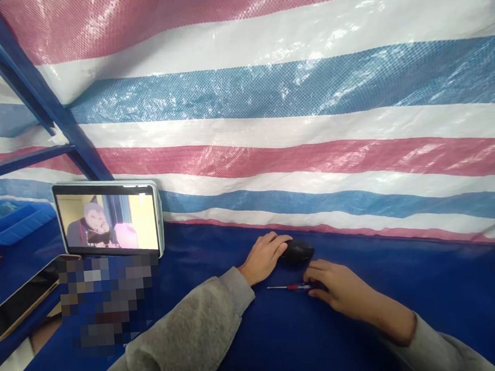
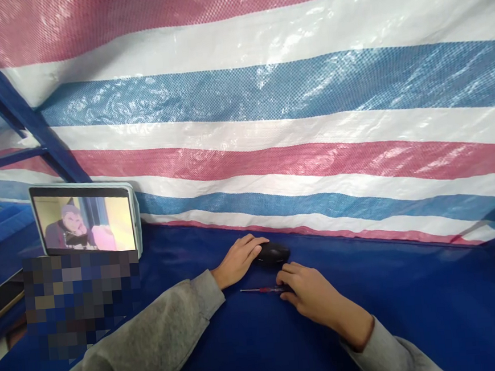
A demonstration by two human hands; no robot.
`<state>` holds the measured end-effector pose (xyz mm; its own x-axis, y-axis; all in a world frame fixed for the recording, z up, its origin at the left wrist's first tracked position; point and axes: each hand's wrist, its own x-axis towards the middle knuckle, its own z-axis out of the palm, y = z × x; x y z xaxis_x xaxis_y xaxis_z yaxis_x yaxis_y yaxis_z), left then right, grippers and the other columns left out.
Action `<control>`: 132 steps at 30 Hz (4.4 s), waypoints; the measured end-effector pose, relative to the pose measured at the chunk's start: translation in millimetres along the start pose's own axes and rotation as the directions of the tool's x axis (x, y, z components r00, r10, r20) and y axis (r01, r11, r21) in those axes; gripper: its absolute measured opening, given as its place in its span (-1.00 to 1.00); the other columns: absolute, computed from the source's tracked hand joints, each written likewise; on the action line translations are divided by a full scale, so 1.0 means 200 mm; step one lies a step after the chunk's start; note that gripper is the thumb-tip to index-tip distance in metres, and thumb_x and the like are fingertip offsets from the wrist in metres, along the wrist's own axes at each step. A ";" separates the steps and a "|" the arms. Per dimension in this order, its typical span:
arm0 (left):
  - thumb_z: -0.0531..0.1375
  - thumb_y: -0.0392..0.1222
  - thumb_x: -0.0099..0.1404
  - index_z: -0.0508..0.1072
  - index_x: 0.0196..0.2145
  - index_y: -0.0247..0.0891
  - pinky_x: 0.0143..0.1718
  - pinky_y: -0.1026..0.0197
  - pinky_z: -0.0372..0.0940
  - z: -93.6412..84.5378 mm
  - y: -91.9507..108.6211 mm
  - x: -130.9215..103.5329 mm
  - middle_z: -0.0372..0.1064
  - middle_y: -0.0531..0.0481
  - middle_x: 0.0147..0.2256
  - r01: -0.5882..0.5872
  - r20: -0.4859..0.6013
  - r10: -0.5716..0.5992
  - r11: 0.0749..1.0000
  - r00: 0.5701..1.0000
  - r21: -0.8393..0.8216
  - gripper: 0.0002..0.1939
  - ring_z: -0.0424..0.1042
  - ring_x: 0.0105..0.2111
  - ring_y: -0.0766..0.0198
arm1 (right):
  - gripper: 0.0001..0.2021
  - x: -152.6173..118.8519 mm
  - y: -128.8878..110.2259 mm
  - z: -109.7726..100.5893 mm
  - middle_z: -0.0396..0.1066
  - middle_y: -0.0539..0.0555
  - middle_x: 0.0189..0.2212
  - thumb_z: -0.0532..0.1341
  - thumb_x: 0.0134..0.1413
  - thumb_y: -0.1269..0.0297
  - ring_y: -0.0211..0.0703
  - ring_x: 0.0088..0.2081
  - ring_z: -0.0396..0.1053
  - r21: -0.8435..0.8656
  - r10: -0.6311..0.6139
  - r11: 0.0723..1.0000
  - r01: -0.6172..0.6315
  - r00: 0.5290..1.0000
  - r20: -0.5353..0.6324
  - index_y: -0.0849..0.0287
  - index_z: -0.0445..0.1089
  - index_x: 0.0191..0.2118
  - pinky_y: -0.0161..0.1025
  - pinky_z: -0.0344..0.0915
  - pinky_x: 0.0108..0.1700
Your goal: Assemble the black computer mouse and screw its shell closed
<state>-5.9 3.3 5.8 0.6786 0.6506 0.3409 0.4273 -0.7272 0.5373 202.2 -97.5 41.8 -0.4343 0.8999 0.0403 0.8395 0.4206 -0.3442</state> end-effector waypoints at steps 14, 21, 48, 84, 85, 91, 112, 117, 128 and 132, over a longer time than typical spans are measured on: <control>-0.17 0.00 0.52 0.25 0.12 -0.07 0.04 0.08 0.20 0.03 -0.01 0.01 0.28 -0.01 -0.03 0.039 0.019 -0.039 0.999 0.999 0.008 -0.64 0.30 -0.04 0.20 | -0.51 0.06 0.12 0.27 0.36 0.19 0.06 0.06 0.24 0.00 0.06 0.09 0.30 0.268 0.363 0.926 -0.265 0.820 -0.443 0.09 0.20 0.20 0.12 0.22 0.14; -0.18 0.02 0.52 0.18 0.23 -0.07 0.02 0.06 0.20 0.05 -0.03 0.01 0.28 -0.06 -0.03 -0.009 0.037 0.006 0.995 0.999 0.104 -0.57 0.28 -0.03 0.16 | -0.59 0.06 0.12 0.27 0.43 0.17 -0.07 0.03 0.26 0.00 0.03 0.00 0.34 0.215 0.347 0.937 -0.275 0.809 -0.475 0.12 0.34 0.06 0.07 0.26 0.09; 0.15 -0.26 0.39 0.54 -0.15 -0.23 0.06 0.07 0.22 0.05 -0.06 -0.01 0.51 -0.01 -0.18 -0.200 -0.211 0.203 0.979 0.956 0.037 -0.84 0.45 -0.08 0.21 | -0.49 0.06 0.11 0.32 0.40 0.25 0.04 0.04 0.25 0.00 0.07 0.06 0.35 0.053 0.231 0.971 -0.234 0.851 -0.472 0.21 0.25 0.18 0.05 0.29 0.07; 0.12 -0.33 0.36 0.41 -0.17 -0.21 0.07 0.09 0.18 0.03 -0.04 -0.01 0.49 0.00 -0.15 -0.141 -0.119 0.144 0.990 0.982 0.033 -0.88 0.46 -0.13 0.23 | -0.51 0.06 0.12 0.32 0.41 0.24 0.03 0.05 0.25 0.01 0.06 0.06 0.36 0.032 0.184 0.980 -0.196 0.835 -0.519 0.19 0.26 0.17 0.05 0.31 0.07; 0.11 -0.33 0.37 0.40 -0.14 -0.20 0.08 0.10 0.18 0.03 -0.03 -0.01 0.48 0.01 -0.15 -0.142 -0.107 0.145 0.989 0.984 0.034 -0.86 0.45 -0.12 0.24 | -0.51 0.06 0.12 0.32 0.41 0.24 0.03 0.05 0.25 0.01 0.06 0.06 0.36 0.030 0.182 0.980 -0.194 0.835 -0.519 0.20 0.26 0.17 0.04 0.31 0.07; 0.16 -0.17 0.38 0.40 -0.08 -0.21 0.07 0.10 0.16 0.00 0.00 -0.01 0.43 -0.03 -0.10 -0.175 -0.053 0.178 0.982 0.983 0.068 -0.82 0.40 -0.07 0.20 | -0.50 0.06 0.11 0.32 0.42 0.26 0.03 0.04 0.26 0.01 0.07 0.06 0.36 0.022 0.179 0.980 -0.196 0.834 -0.521 0.22 0.26 0.17 0.05 0.31 0.07; 0.25 -0.08 0.29 0.34 0.10 -0.16 0.11 0.02 0.17 0.02 -0.03 -0.03 0.30 -0.11 0.06 -0.195 0.009 0.195 0.979 0.981 0.052 -0.56 0.31 0.05 0.08 | -0.50 0.06 0.11 0.31 0.40 0.24 0.06 0.06 0.25 0.01 0.05 0.08 0.33 0.060 0.211 0.976 -0.208 0.845 -0.491 0.19 0.25 0.19 0.06 0.28 0.10; 0.21 -0.07 0.32 0.34 0.11 -0.17 0.09 0.03 0.19 0.02 -0.02 -0.03 0.33 -0.12 0.05 -0.195 -0.015 0.196 0.979 0.980 0.061 -0.58 0.34 0.02 0.09 | -0.51 0.06 0.10 0.30 0.38 0.21 0.07 0.07 0.24 0.05 0.06 0.10 0.32 0.090 0.222 0.975 -0.204 0.835 -0.504 0.13 0.21 0.21 0.06 0.28 0.11; -0.06 -0.10 0.51 0.33 0.11 -0.18 0.02 0.10 0.22 -0.01 0.01 -0.01 0.47 -0.04 -0.05 -0.088 -0.082 0.092 0.995 0.992 0.049 -0.67 0.46 -0.10 0.21 | -0.59 0.05 0.09 0.27 0.43 0.17 0.00 0.08 0.22 0.13 0.02 0.01 0.40 0.229 0.298 0.952 -0.204 0.792 -0.532 0.11 0.25 0.15 0.05 0.33 0.06; 0.04 0.00 0.46 0.23 0.21 -0.11 0.11 0.07 0.14 -0.02 0.02 -0.02 0.32 -0.09 0.11 -0.120 -0.065 0.126 0.988 0.990 0.099 -0.58 0.31 0.10 0.14 | -0.55 0.05 0.09 0.28 0.48 0.15 -0.05 0.07 0.23 0.02 0.01 -0.04 0.44 0.255 0.364 0.928 -0.270 0.798 -0.479 0.11 0.27 0.15 0.03 0.35 0.01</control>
<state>-9.0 -1.2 9.2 0.6869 0.5663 0.4554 0.4002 -0.8179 0.4134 194.9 -86.7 -16.4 0.1155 0.9271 0.3567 0.8132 0.1179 -0.5699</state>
